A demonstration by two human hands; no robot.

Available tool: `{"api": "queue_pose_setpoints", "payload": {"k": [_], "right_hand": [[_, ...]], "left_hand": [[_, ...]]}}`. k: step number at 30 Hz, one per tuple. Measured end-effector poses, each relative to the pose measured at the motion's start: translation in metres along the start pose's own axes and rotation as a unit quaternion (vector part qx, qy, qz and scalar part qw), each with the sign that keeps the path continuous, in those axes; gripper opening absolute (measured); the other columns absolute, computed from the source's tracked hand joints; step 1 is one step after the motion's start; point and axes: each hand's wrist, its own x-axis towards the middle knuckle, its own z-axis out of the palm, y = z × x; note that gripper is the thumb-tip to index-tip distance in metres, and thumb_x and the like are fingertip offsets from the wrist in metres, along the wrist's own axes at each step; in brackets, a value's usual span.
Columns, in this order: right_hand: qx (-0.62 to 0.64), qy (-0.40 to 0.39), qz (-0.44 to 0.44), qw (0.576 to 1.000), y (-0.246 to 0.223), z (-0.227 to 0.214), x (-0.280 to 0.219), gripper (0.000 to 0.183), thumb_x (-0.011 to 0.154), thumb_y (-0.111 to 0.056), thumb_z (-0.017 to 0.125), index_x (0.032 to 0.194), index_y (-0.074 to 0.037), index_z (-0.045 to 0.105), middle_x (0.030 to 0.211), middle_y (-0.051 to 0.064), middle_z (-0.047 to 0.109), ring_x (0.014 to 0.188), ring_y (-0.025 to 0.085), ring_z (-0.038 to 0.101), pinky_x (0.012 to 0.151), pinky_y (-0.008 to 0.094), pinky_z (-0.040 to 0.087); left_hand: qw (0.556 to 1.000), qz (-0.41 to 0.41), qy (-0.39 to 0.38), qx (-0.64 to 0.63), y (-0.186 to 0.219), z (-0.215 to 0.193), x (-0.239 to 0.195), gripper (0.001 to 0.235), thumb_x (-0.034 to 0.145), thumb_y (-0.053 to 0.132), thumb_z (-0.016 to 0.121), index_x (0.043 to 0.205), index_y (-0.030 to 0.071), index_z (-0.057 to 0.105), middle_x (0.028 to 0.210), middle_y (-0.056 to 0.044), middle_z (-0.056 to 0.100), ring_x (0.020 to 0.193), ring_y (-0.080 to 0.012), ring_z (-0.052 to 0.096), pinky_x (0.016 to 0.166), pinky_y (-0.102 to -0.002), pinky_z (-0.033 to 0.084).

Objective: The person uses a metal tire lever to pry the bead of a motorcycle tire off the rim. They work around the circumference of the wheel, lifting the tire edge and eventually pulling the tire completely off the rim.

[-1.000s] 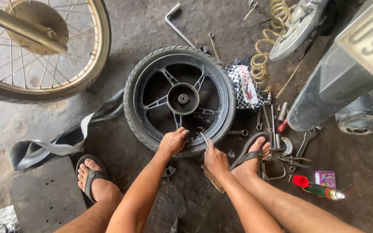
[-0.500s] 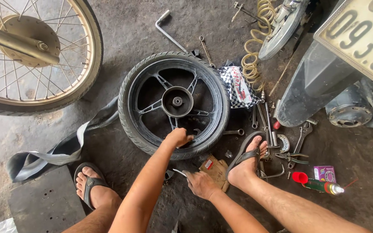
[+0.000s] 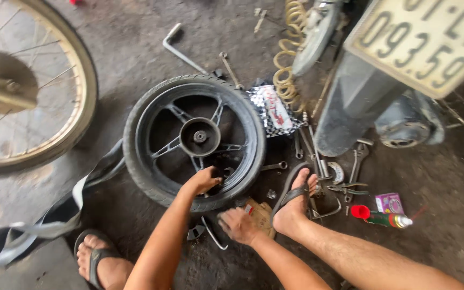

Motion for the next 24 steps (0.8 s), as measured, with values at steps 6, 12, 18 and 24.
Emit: {"api": "queue_pose_setpoints", "payload": {"k": [6,12,18,24], "right_hand": [[0.041,0.254,0.253,0.933,0.082,-0.064,0.041,0.012,0.102,-0.017,0.058,0.105,-0.007,0.064,0.08,0.016,0.071,0.072,0.033,0.073,0.062,0.042,0.056],[-0.064,0.311,0.332,0.888,0.228,-0.108,0.075,0.013,0.092,-0.013,0.061,0.101,-0.003,0.063,0.097,0.025,0.067,0.092,0.046,0.065,0.082,0.055,0.051],[-0.163,0.231,0.385,0.879,0.364,-0.114,0.074,0.022,0.091,0.003,0.051,0.112,0.006,0.059,0.118,0.035,0.058,0.108,0.053,0.058,0.092,0.058,0.048],[-0.173,0.133,0.425,0.879,0.415,-0.135,0.079,0.068,0.08,0.001,0.058,0.148,-0.009,0.053,0.143,0.039,0.041,0.126,0.059,0.041,0.103,0.058,0.037]], "left_hand": [[0.999,-0.014,-0.032,0.035,0.029,-0.017,-0.028,0.035,0.078,0.002,0.063,0.108,0.016,0.076,0.102,-0.011,0.08,0.092,-0.026,0.078,0.08,-0.041,0.061],[0.97,-0.091,0.05,0.22,0.052,-0.01,-0.048,0.03,0.098,0.036,0.072,0.116,0.013,0.074,0.108,-0.016,0.074,0.104,-0.0324,0.07,0.089,-0.044,0.055],[0.993,-0.09,0.052,0.048,0.074,-0.029,-0.062,0.035,0.092,0.039,0.071,0.116,0.014,0.07,0.108,-0.015,0.075,0.103,-0.0333,0.072,0.089,-0.044,0.057],[0.999,0.027,-0.015,0.039,0.025,-0.009,-0.032,0.031,0.082,0.021,0.064,0.109,0.015,0.079,0.105,-0.014,0.079,0.098,-0.0322,0.075,0.085,-0.045,0.059]]}}
